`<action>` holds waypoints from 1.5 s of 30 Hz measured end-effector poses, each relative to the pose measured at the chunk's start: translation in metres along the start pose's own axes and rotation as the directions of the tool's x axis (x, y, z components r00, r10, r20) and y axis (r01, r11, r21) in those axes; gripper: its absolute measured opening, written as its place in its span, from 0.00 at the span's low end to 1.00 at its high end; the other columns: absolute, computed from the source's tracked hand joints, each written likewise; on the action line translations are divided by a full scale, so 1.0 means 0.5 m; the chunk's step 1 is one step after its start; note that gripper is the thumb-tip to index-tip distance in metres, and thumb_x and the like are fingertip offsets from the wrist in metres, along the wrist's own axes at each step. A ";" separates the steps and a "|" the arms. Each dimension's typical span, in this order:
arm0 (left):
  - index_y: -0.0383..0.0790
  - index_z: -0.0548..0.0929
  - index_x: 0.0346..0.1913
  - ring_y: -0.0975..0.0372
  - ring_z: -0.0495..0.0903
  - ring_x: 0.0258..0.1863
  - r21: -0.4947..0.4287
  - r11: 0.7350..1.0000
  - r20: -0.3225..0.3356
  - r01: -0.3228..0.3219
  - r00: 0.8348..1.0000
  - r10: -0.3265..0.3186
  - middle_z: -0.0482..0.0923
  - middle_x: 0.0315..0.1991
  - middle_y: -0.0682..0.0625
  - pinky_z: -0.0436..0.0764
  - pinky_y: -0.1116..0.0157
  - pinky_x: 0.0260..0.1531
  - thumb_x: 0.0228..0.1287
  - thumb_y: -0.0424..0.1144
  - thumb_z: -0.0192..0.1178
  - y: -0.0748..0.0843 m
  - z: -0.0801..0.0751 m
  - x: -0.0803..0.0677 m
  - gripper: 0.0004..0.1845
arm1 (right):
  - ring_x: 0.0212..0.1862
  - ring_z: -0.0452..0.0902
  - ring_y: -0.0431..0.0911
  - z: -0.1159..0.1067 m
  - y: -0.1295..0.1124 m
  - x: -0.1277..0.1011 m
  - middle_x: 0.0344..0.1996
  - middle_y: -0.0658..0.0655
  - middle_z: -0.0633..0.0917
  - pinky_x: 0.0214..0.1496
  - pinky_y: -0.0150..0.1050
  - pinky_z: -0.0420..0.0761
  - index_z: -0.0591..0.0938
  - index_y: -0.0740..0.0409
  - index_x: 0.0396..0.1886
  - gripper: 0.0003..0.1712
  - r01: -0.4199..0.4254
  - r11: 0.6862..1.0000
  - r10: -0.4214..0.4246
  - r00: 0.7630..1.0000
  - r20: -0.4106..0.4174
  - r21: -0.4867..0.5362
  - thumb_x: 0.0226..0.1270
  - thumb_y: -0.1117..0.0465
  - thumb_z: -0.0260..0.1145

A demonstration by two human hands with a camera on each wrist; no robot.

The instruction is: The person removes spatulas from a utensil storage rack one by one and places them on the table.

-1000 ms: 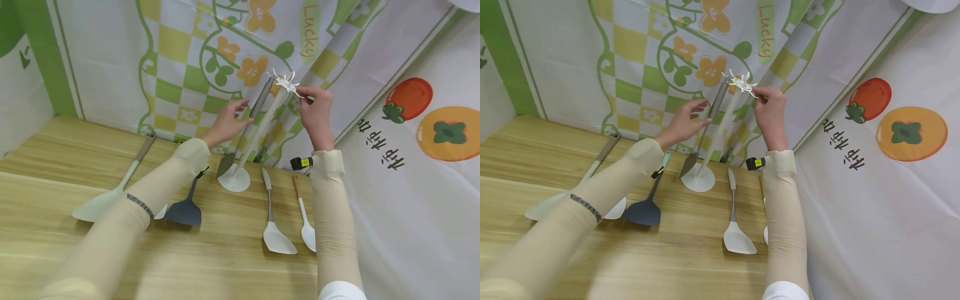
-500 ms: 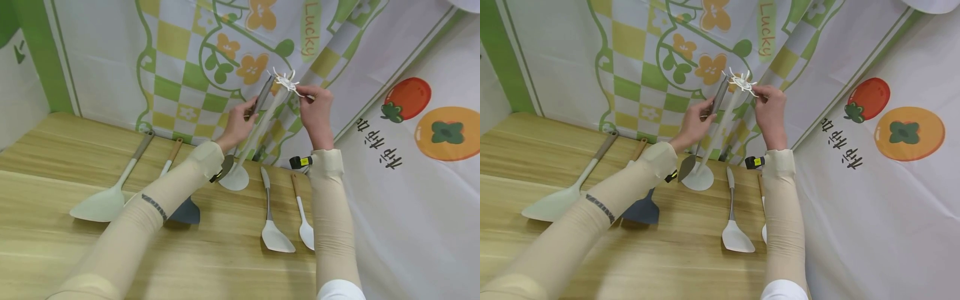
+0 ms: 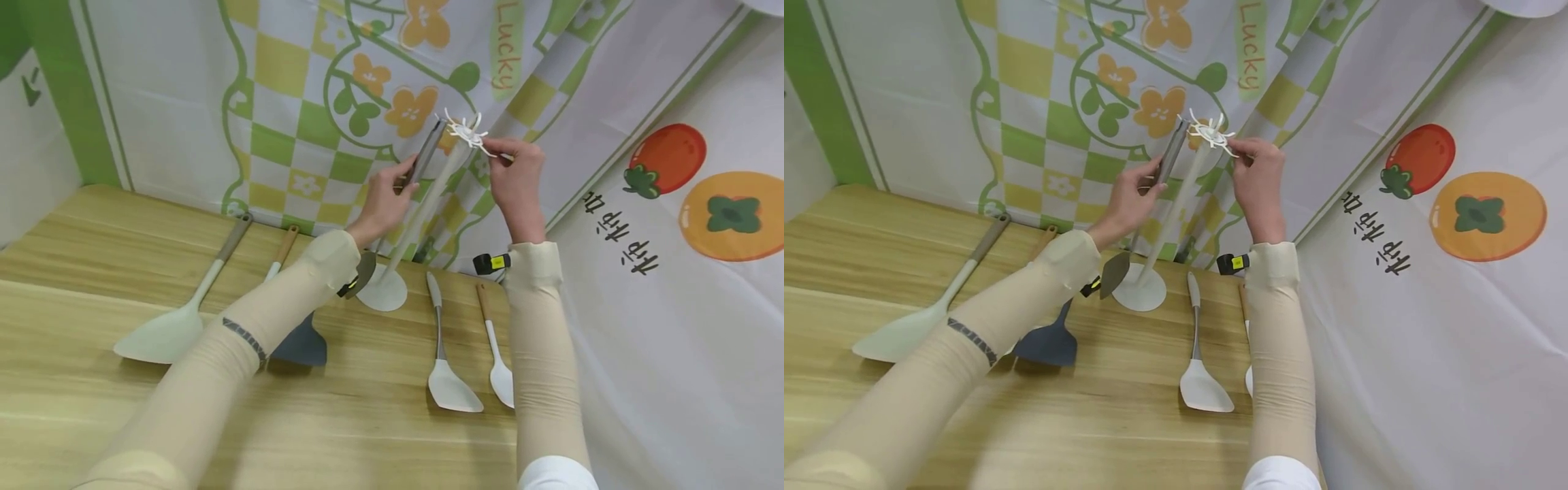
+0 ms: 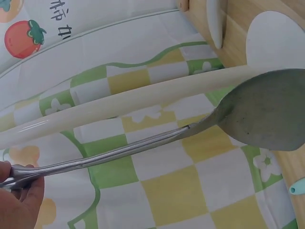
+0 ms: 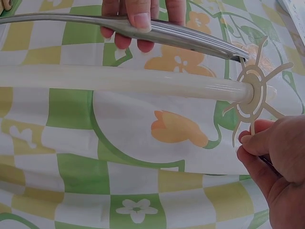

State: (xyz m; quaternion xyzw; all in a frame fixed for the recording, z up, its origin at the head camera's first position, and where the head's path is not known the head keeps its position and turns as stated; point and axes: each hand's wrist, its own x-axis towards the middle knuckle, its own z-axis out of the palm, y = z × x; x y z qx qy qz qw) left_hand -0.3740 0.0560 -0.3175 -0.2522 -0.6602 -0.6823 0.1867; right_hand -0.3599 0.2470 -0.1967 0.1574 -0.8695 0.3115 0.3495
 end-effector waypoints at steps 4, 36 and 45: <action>0.33 0.68 0.74 0.48 0.84 0.53 0.007 1.000 -0.010 0.018 1.000 -0.018 0.79 0.61 0.34 0.86 0.62 0.52 0.73 0.26 0.56 0.005 -0.010 0.001 0.28 | 0.49 0.87 0.51 0.001 -0.003 0.000 0.45 0.64 0.90 0.52 0.29 0.86 0.90 0.67 0.42 0.16 -0.002 1.000 0.002 1.000 0.006 0.009 0.67 0.79 0.58; 0.35 0.69 0.73 0.50 0.86 0.47 0.027 0.999 -0.043 -0.017 0.999 0.018 0.81 0.59 0.36 0.87 0.63 0.48 0.72 0.27 0.59 0.035 -0.062 -0.012 0.28 | 0.47 0.87 0.50 0.003 -0.006 -0.003 0.43 0.64 0.90 0.51 0.29 0.86 0.90 0.67 0.40 0.15 0.004 1.000 -0.005 1.000 -0.016 -0.019 0.67 0.79 0.58; 0.35 0.71 0.72 0.48 0.87 0.49 0.011 1.000 -0.071 -0.019 0.997 0.020 0.81 0.59 0.35 0.87 0.63 0.50 0.71 0.25 0.60 0.035 -0.078 -0.017 0.28 | 0.43 0.86 0.42 0.000 -0.003 -0.003 0.43 0.64 0.90 0.50 0.27 0.86 0.91 0.67 0.40 0.14 -0.006 1.000 0.005 1.000 -0.024 -0.021 0.66 0.78 0.60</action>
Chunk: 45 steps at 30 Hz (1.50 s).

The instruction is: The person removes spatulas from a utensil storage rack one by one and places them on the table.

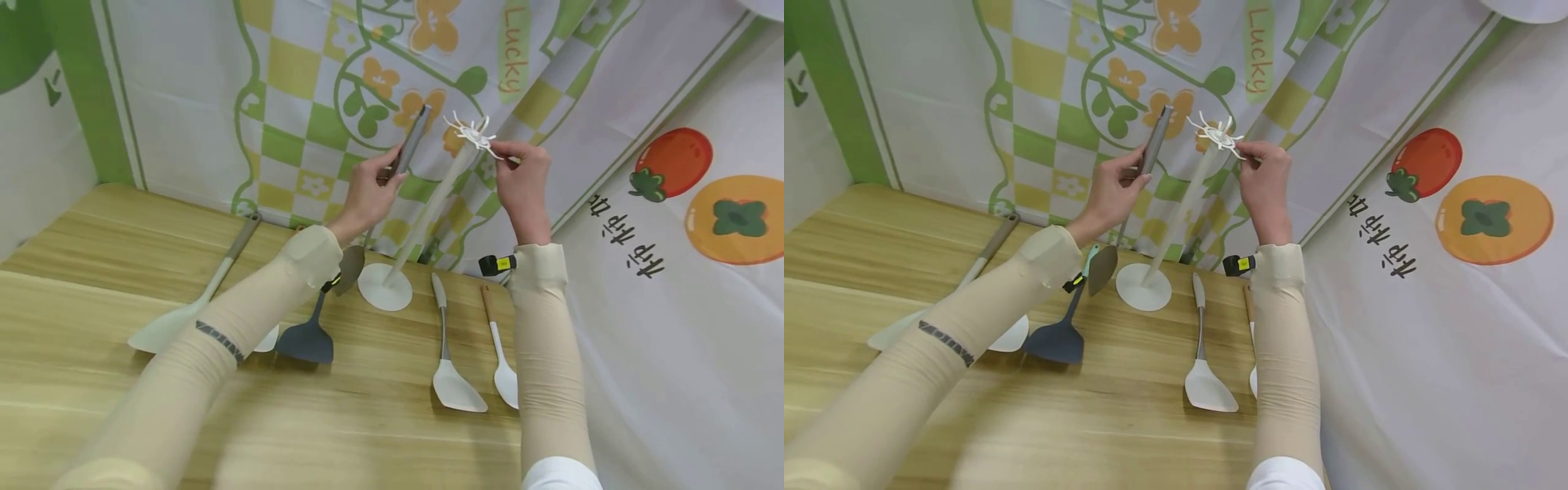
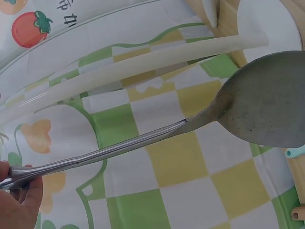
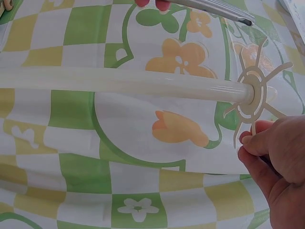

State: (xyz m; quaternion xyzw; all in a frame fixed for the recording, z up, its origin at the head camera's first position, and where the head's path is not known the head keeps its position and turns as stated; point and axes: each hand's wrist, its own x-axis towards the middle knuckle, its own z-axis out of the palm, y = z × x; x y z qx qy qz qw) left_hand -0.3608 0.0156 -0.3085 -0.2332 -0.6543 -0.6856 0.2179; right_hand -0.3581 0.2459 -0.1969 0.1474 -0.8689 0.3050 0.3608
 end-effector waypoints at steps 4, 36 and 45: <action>0.36 0.71 0.72 0.48 0.86 0.51 -0.011 1.000 -0.007 0.002 1.000 -0.002 0.80 0.60 0.35 0.87 0.62 0.51 0.70 0.25 0.61 0.001 -0.009 -0.002 0.28 | 0.43 0.86 0.44 0.001 -0.001 0.000 0.43 0.64 0.90 0.50 0.27 0.86 0.91 0.67 0.40 0.14 0.002 1.000 -0.002 1.000 -0.002 0.000 0.66 0.78 0.60; 0.39 0.75 0.70 0.48 0.87 0.51 0.026 1.000 -0.127 -0.002 0.992 0.005 0.82 0.58 0.36 0.87 0.66 0.51 0.68 0.25 0.63 0.014 -0.103 -0.009 0.28 | 0.40 0.84 0.37 -0.004 -0.002 -0.003 0.42 0.65 0.90 0.46 0.25 0.85 0.90 0.68 0.39 0.13 -0.002 1.000 0.003 0.999 -0.034 0.007 0.66 0.78 0.61; 0.40 0.75 0.70 0.47 0.86 0.52 0.031 0.999 -0.154 0.008 0.988 -0.003 0.82 0.58 0.36 0.86 0.66 0.52 0.68 0.26 0.64 0.038 -0.151 -0.017 0.28 | 0.40 0.83 0.36 0.000 -0.005 -0.006 0.42 0.65 0.90 0.45 0.24 0.85 0.90 0.67 0.39 0.13 0.000 1.000 0.001 1.000 -0.024 0.012 0.65 0.78 0.61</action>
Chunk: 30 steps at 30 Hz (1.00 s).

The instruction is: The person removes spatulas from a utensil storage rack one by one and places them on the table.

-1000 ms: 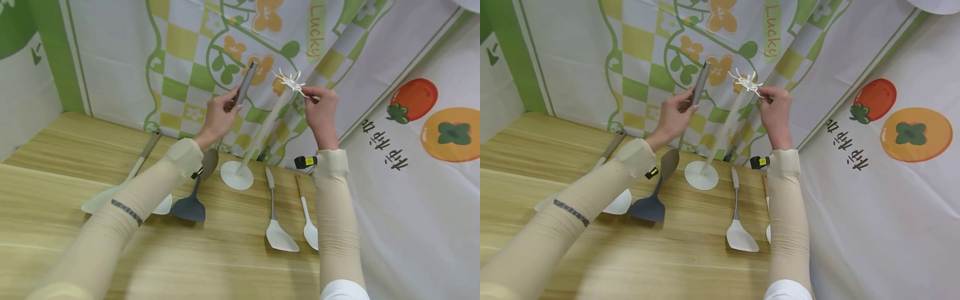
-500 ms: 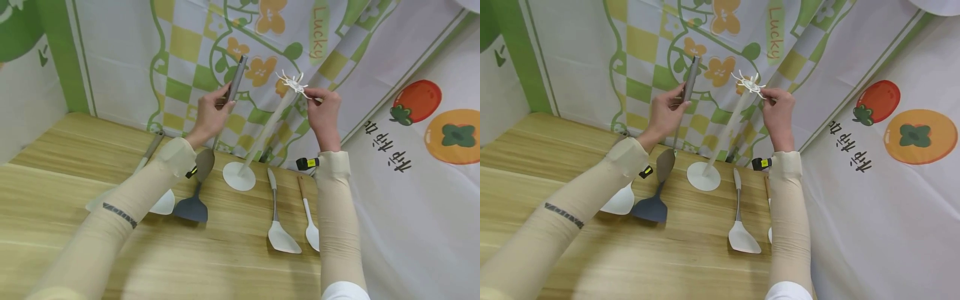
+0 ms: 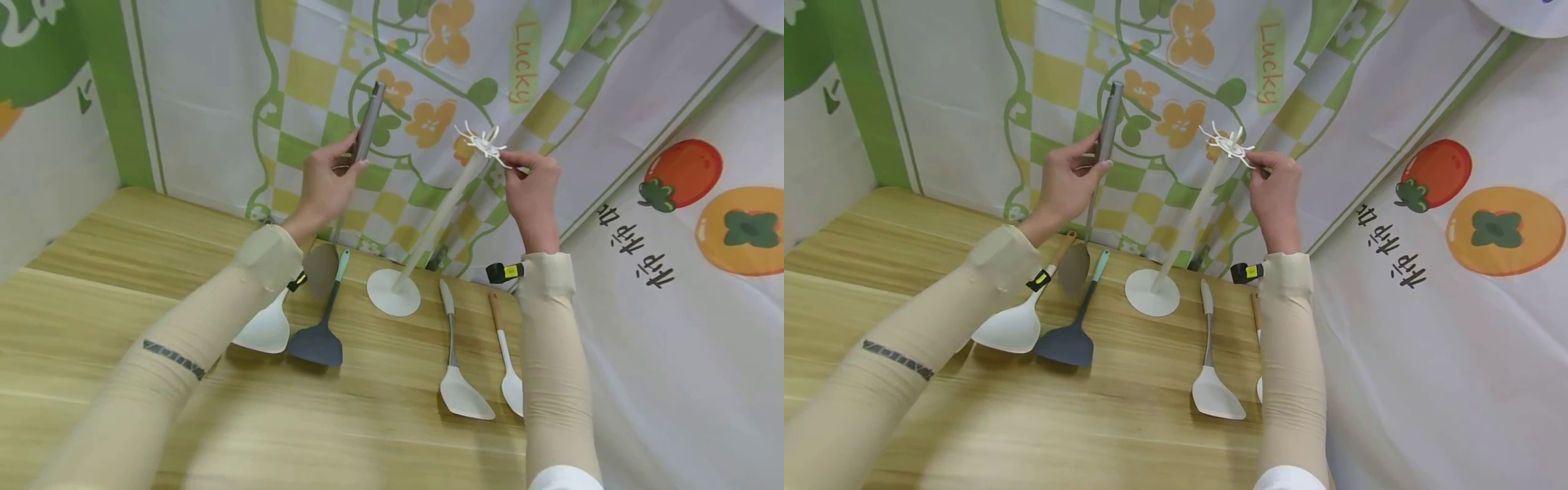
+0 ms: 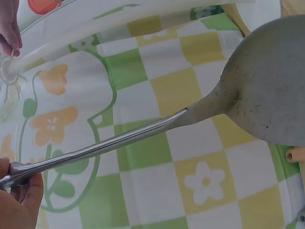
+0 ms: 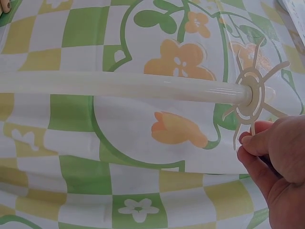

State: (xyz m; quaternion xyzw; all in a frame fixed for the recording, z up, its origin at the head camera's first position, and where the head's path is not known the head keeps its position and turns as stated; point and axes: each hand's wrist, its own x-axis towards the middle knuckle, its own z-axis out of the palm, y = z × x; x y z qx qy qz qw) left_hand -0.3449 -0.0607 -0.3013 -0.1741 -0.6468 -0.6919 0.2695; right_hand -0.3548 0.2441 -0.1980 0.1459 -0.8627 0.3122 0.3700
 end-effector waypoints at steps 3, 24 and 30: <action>0.40 0.75 0.70 0.47 0.86 0.52 0.010 1.000 -0.008 -0.015 1.000 0.015 0.82 0.58 0.35 0.86 0.66 0.52 0.68 0.26 0.64 0.006 -0.019 0.001 0.28 | 0.40 0.84 0.37 0.002 -0.001 -0.002 0.42 0.65 0.90 0.45 0.24 0.85 0.91 0.67 0.39 0.14 0.003 1.000 -0.003 1.000 -0.007 -0.004 0.66 0.78 0.60; 0.42 0.78 0.67 0.54 0.88 0.45 0.065 0.995 -0.099 -0.076 0.992 0.082 0.85 0.52 0.36 0.87 0.69 0.47 0.65 0.25 0.66 0.020 -0.093 -0.003 0.27 | 0.39 0.83 0.35 0.007 -0.002 -0.011 0.42 0.65 0.90 0.45 0.22 0.84 0.90 0.67 0.39 0.13 -0.012 1.000 0.012 1.000 -0.015 -0.010 0.66 0.77 0.61; 0.41 0.77 0.67 0.57 0.87 0.44 0.063 0.996 -0.112 -0.059 0.992 0.066 0.85 0.53 0.36 0.87 0.69 0.47 0.65 0.25 0.66 0.032 -0.108 0.000 0.28 | 0.41 0.85 0.41 0.005 -0.005 -0.006 0.43 0.65 0.90 0.44 0.23 0.84 0.90 0.67 0.41 0.13 -0.018 0.999 0.017 1.000 -0.007 -0.030 0.67 0.76 0.60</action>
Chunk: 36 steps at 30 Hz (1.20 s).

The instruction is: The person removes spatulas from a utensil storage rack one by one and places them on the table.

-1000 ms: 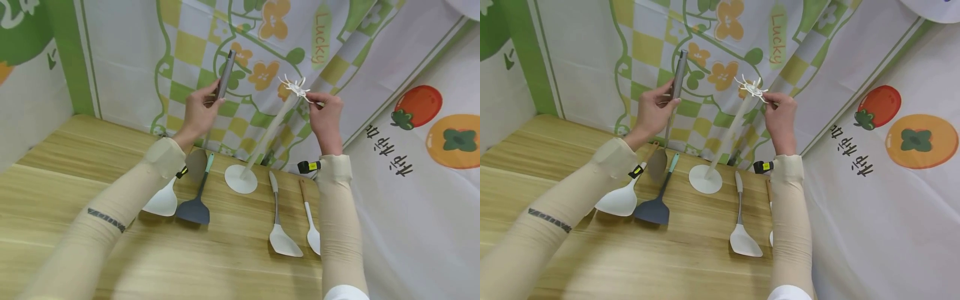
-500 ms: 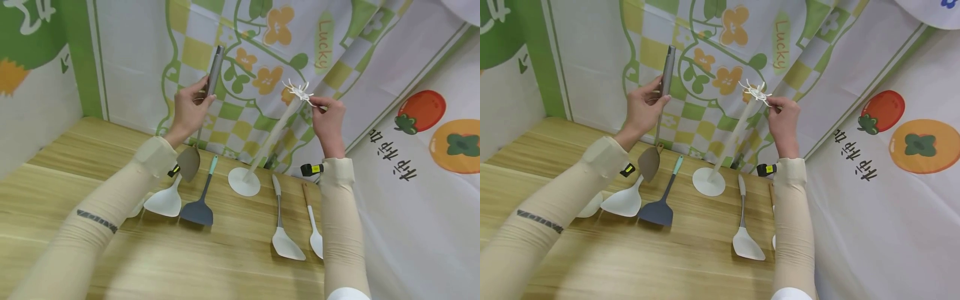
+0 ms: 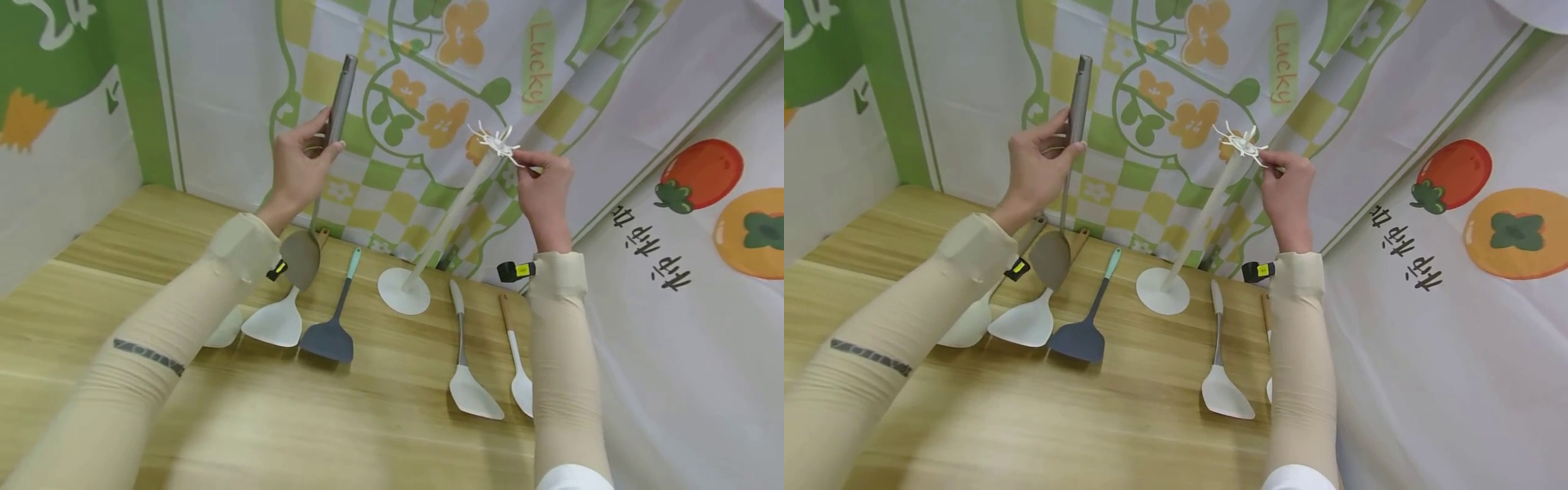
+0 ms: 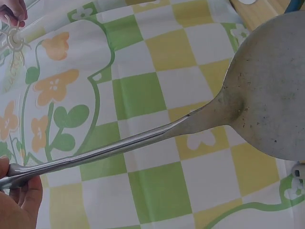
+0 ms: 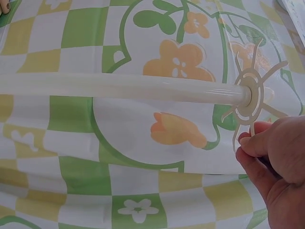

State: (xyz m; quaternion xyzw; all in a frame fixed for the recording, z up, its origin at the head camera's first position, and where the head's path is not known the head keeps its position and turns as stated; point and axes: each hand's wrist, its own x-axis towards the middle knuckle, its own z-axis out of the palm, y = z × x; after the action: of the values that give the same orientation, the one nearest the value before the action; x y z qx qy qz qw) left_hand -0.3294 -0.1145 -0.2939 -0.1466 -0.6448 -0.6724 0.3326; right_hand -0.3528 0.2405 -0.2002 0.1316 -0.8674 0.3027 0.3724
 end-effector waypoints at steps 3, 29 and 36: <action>0.42 0.77 0.67 0.58 0.86 0.44 -0.007 1.000 -0.013 0.017 1.000 -0.017 0.84 0.55 0.37 0.87 0.69 0.47 0.65 0.25 0.66 0.006 -0.007 0.006 0.28 | 0.42 0.85 0.42 -0.003 -0.002 0.006 0.43 0.65 0.90 0.44 0.23 0.84 0.90 0.67 0.40 0.13 0.017 1.000 -0.017 1.000 -0.001 -0.011 0.67 0.76 0.60; 0.46 0.78 0.66 0.68 0.81 0.37 0.140 0.989 -0.048 0.041 0.998 -0.035 0.83 0.57 0.38 0.84 0.78 0.40 0.66 0.29 0.67 -0.019 -0.086 -0.004 0.26 | 0.42 0.84 0.39 -0.005 -0.006 0.000 0.43 0.64 0.90 0.46 0.24 0.85 0.91 0.66 0.40 0.13 0.009 1.000 -0.009 1.000 0.010 -0.010 0.67 0.76 0.61; 0.47 0.77 0.67 0.70 0.80 0.36 0.172 0.983 -0.057 0.070 0.997 -0.061 0.83 0.57 0.37 0.84 0.79 0.40 0.66 0.29 0.67 -0.029 -0.109 -0.004 0.27 | 0.41 0.84 0.39 -0.005 -0.010 -0.004 0.43 0.64 0.90 0.46 0.24 0.85 0.91 0.67 0.40 0.13 -0.009 1.000 0.009 1.000 0.017 -0.001 0.68 0.75 0.61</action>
State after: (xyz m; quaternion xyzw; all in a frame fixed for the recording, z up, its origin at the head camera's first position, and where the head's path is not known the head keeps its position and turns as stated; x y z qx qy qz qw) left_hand -0.3247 -0.1671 -0.3131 -0.0783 -0.6967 -0.6275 0.3385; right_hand -0.3479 0.2380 -0.1982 0.1301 -0.8711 0.3029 0.3639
